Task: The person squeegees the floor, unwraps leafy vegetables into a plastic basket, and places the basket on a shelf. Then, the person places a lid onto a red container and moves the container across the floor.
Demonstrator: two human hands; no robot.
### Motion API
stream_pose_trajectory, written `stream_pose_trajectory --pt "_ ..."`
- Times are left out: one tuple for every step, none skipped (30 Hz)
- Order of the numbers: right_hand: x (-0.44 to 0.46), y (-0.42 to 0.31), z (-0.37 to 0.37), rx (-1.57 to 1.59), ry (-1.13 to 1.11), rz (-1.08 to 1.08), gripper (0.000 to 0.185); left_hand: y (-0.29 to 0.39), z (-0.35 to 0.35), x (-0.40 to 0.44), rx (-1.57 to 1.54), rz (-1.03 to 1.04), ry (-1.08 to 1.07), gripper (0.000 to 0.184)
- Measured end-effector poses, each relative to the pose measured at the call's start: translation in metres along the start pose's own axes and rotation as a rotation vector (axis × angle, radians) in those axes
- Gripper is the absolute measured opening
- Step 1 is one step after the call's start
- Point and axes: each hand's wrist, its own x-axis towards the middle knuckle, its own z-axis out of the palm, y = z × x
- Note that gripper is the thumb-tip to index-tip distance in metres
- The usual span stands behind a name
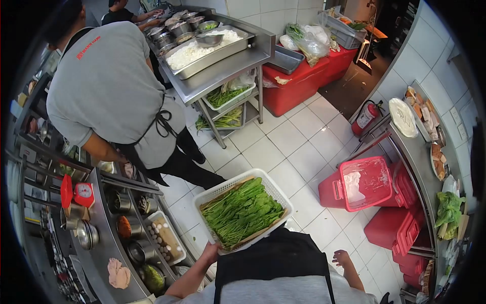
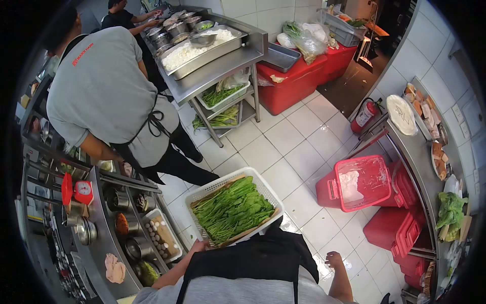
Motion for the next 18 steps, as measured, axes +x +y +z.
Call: stream_pose_trajectory --pt "0.002 -0.004 -0.002 0.008 0.02 0.025 0.028 0.014 0.008 0.006 0.058 0.005 -0.029 0.048" --pt "0.005 -0.011 -0.003 -0.019 0.006 0.027 0.029 0.024 0.014 0.011 0.113 0.007 -0.055 0.048" --pt "0.006 -0.021 -0.002 -0.049 -0.01 0.03 0.029 0.025 0.015 0.017 0.182 0.036 -0.088 0.047" --pt "0.008 -0.032 -0.001 -0.078 -0.026 0.033 0.029 0.025 0.017 0.024 0.25 0.066 -0.119 0.046" --pt "0.014 -0.049 0.001 -0.105 -0.066 0.001 0.03 0.019 0.016 0.04 0.335 0.124 -0.162 0.045" --pt "0.024 -0.063 0.003 -0.109 -0.091 -0.022 0.029 0.024 0.018 0.047 0.407 0.141 -0.186 0.043" --pt "0.038 -0.08 0.007 -0.109 -0.114 -0.05 0.029 0.03 0.02 0.055 0.479 0.161 -0.21 0.041" --pt "0.055 -0.099 0.01 -0.106 -0.136 -0.081 0.029 0.036 0.023 0.061 0.549 0.182 -0.233 0.039" --pt "0.075 -0.12 0.015 -0.095 -0.142 -0.122 0.028 0.034 0.025 0.081 0.442 0.087 -0.195 0.039" --pt "0.09 -0.142 0.019 -0.087 -0.148 -0.157 0.028 0.038 0.03 0.087 0.381 0.033 -0.165 0.04" --pt "0.101 -0.167 0.022 -0.112 -0.162 -0.213 0.028 0.042 0.035 0.092 0.318 -0.019 -0.131 0.041" --pt "0.109 -0.198 0.023 -0.141 -0.178 -0.267 0.029 0.061 0.047 0.082 0.299 -0.027 -0.104 0.042" --pt "0.121 -0.228 0.024 -0.177 -0.203 -0.28 0.029 0.079 0.059 0.075 0.278 -0.034 -0.078 0.044" --pt "0.13 -0.259 0.025 -0.212 -0.231 -0.293 0.03 0.093 0.069 0.071 0.246 -0.022 -0.071 0.044" --pt "0.131 -0.291 0.027 -0.222 -0.228 -0.34 0.032 0.105 0.078 0.067 0.216 -0.013 -0.063 0.045" --pt "0.128 -0.323 0.03 -0.232 -0.228 -0.383 0.034 0.118 0.086 0.062 0.187 -0.007 -0.054 0.046" --pt "0.121 -0.355 0.031 -0.223 -0.236 -0.399 0.039 0.131 0.093 0.059 0.2 0.01 -0.048 0.046" --pt "0.116 -0.384 0.033 -0.217 -0.245 -0.411 0.044 0.123 0.092 0.073 0.179 0.048 -0.034 0.048"
